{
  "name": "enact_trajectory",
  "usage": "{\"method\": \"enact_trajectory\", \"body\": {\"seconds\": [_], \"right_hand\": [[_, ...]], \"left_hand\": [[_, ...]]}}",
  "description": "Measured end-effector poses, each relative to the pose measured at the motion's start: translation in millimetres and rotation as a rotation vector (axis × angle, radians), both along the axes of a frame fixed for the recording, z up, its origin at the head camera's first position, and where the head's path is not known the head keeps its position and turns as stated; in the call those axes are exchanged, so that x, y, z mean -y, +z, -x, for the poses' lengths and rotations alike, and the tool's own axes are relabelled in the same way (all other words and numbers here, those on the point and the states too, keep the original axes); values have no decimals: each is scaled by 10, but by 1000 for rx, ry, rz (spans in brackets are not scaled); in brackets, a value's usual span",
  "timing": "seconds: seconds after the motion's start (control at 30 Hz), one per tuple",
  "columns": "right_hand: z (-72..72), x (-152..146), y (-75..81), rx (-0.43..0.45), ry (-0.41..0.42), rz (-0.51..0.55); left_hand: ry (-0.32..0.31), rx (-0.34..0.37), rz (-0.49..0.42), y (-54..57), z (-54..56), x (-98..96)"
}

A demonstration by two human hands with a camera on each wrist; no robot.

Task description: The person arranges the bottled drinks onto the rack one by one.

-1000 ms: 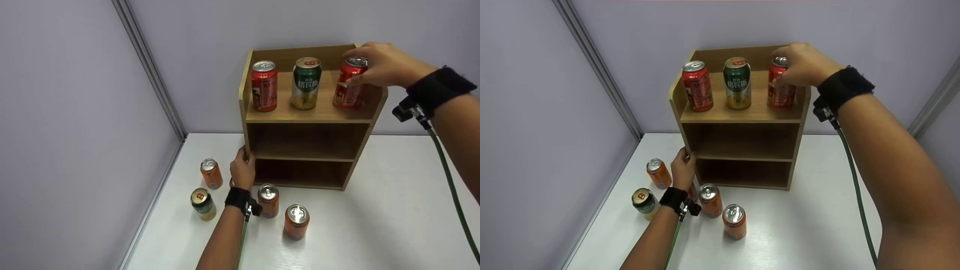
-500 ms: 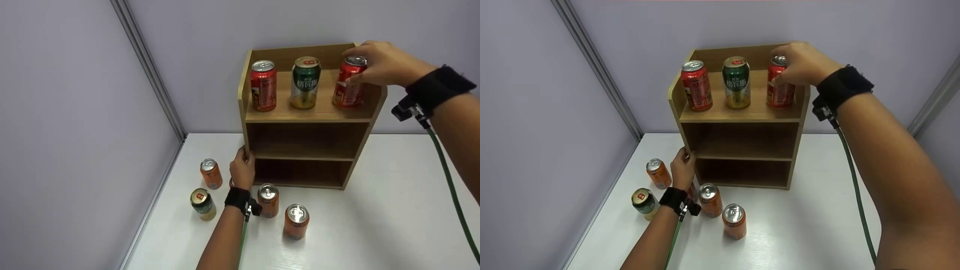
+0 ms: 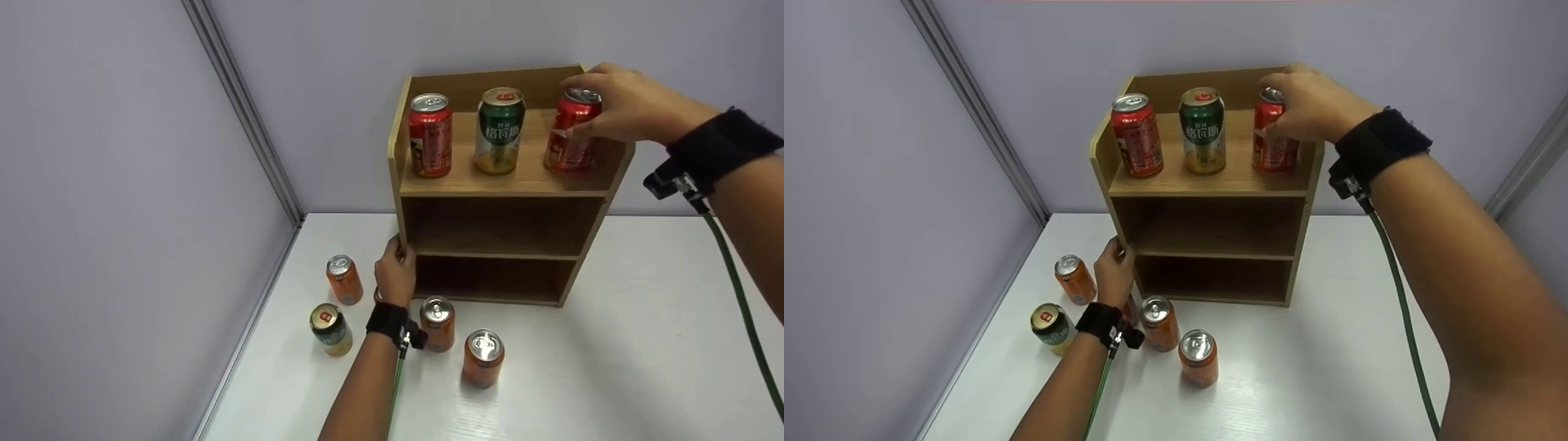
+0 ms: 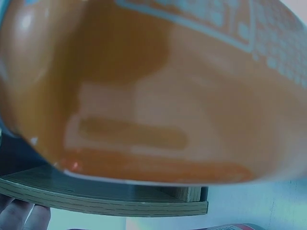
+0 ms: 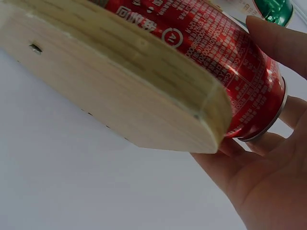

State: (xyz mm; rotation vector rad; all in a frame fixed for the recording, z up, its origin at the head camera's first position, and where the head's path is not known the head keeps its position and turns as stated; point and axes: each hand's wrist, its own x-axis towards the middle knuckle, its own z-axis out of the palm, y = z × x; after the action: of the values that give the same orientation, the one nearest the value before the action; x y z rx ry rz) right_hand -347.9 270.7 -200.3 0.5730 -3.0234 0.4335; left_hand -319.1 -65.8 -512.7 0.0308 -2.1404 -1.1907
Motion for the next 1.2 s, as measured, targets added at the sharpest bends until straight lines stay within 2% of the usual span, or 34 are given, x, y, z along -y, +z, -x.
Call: {"method": "enact_trajectory", "body": {"seconds": [0.33, 0.6, 0.83, 0.97, 1.2], "right_hand": [[-150, -59, 49, -46, 1, 35], [-357, -3, 123, -140, 16, 34], [-536, 83, 92, -188, 57, 35], [-638, 96, 80, -218, 70, 26], [-768, 107, 73, -244, 82, 36]], "left_hand": [[-25, 16, -14, 2, -38, -36], [-28, 24, -20, 18, -64, 2], [-19, 24, -32, -12, -119, 44], [-34, 29, -38, 5, -141, 49], [-12, 30, -17, 37, -149, 44]]}}
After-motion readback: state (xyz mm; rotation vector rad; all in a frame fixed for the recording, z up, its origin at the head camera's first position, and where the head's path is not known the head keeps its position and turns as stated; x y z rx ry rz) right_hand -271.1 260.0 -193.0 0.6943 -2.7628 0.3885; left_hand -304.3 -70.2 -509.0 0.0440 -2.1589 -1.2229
